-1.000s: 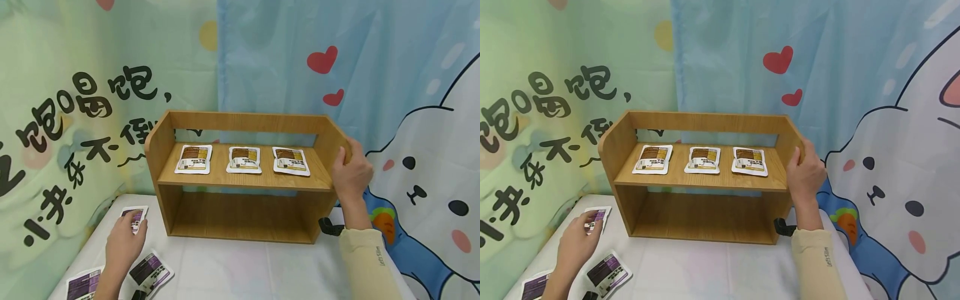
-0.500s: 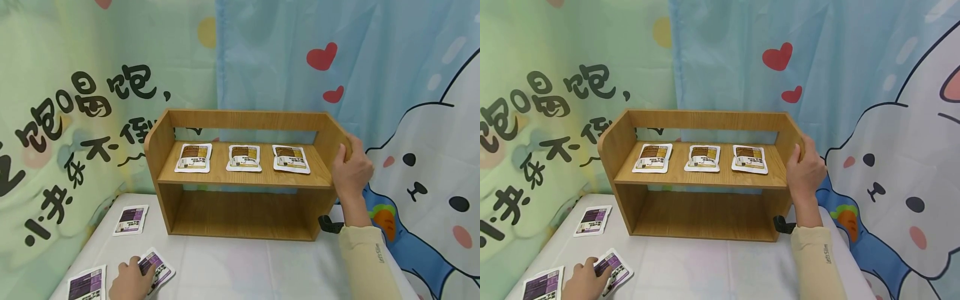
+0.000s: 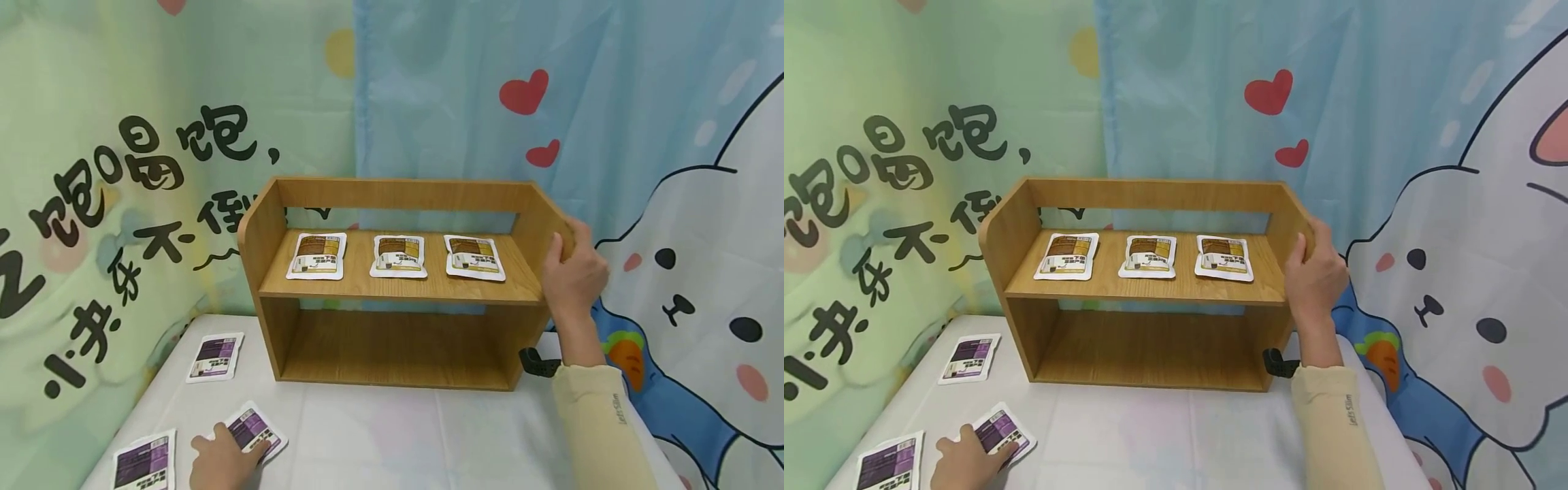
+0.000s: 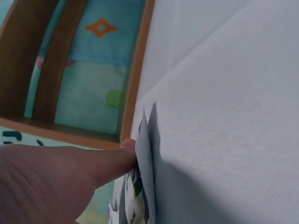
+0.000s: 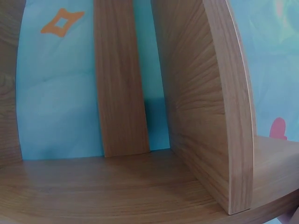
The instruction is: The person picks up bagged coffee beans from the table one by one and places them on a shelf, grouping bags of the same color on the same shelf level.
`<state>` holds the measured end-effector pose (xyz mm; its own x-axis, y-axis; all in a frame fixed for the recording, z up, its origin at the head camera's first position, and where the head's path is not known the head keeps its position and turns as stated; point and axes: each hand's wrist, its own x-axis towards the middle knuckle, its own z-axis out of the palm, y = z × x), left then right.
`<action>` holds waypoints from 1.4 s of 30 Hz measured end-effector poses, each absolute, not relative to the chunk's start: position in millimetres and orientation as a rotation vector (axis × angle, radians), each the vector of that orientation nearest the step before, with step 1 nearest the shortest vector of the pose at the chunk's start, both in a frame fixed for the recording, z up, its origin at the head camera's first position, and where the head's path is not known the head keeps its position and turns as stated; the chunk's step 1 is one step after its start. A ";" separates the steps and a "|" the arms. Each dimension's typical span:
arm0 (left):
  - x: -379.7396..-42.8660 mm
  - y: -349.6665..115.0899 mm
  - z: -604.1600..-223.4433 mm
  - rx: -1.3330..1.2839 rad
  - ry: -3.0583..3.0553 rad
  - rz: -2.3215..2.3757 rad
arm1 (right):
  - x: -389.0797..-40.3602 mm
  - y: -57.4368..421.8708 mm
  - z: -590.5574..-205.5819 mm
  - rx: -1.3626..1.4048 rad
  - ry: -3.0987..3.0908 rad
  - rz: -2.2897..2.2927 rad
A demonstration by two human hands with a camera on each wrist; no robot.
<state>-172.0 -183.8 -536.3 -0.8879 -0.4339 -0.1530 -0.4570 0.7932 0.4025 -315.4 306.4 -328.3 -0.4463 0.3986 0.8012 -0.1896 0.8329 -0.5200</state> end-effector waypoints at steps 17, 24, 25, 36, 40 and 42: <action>-187.3 -195.4 -540.0 -0.495 2.926 1.026 | -318.9 302.2 -327.6 -0.145 -1.909 0.692; -194.6 -190.9 -547.9 -0.353 3.036 1.233 | -319.1 304.1 -327.4 -0.183 -1.919 0.724; -194.9 -189.1 -549.3 -0.331 3.040 1.261 | -319.0 304.5 -328.3 -0.180 -1.919 0.724; -203.4 -162.7 -559.2 -0.230 3.046 1.470 | -320.6 302.4 -333.3 -0.147 -1.906 0.703; -212.9 -154.5 -557.6 -0.108 3.062 1.544 | -320.6 302.8 -330.7 -0.161 -1.906 0.704; -217.0 -150.9 -556.5 -0.056 3.052 1.561 | -320.1 303.7 -331.1 -0.173 -1.905 0.704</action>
